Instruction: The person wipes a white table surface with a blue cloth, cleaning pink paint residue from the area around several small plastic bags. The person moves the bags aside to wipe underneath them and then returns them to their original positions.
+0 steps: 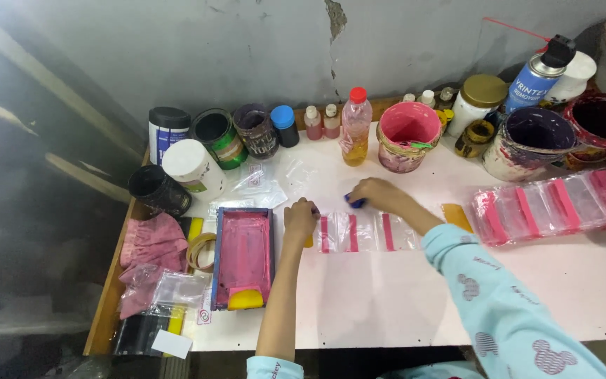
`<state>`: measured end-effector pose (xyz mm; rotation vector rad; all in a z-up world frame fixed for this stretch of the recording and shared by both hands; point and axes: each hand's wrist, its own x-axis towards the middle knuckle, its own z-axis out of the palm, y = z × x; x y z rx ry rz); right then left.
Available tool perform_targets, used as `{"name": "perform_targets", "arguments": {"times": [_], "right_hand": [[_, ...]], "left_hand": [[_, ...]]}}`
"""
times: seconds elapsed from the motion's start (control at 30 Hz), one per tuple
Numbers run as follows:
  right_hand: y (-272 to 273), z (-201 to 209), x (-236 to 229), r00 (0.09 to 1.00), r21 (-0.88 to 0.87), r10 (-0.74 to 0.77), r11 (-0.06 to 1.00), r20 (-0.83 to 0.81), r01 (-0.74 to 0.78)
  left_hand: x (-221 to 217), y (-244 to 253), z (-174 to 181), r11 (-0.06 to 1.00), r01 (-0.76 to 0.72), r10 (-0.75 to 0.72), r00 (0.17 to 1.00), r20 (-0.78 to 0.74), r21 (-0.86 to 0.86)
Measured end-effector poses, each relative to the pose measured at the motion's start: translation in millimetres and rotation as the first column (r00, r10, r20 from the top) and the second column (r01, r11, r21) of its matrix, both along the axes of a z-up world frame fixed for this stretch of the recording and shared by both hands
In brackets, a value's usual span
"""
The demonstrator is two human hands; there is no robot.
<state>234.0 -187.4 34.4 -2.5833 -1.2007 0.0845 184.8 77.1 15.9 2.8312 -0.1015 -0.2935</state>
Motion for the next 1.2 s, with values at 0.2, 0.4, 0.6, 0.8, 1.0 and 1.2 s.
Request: {"name": "perform_targets", "arguments": {"times": [0.2, 0.4, 0.6, 0.8, 1.0, 1.2], "right_hand": [[-56.4, 12.8, -14.9, 0.992, -0.04, -0.121, 0.992, -0.041, 0.119], [-5.1, 20.9, -13.6, 0.99, -0.01, -0.112, 0.994, -0.084, 0.112], [20.7, 26.1, -9.0, 0.984, 0.116, -0.054, 0.99, -0.171, 0.074], [30.8, 31.1, -15.9, 0.997, -0.186, 0.048, 0.982, 0.054, -0.037], [36.4, 25.0, -19.4, 0.983, -0.282, 0.133, 0.955, 0.125, -0.093], [38.7, 30.7, -20.2, 0.975, -0.285, 0.16, 0.952, 0.155, -0.111]], "left_hand": [[8.7, 13.8, -21.3, 0.994, -0.017, 0.015, 1.0, -0.018, -0.104], [14.0, 16.6, -27.2, 0.977, -0.097, 0.083, 0.993, -0.08, -0.191], [14.5, 15.4, -17.9, 0.982, -0.099, 0.086, 0.993, -0.087, -0.164], [-46.1, -21.5, 20.7, 0.968, 0.19, -0.241, 0.886, 0.396, 0.165], [-68.5, -47.4, 7.9, 0.877, 0.24, -0.341, 0.921, 0.187, 0.415], [-68.1, -54.8, 9.1, 0.836, 0.265, -0.339, 0.938, 0.073, 0.48]]}}
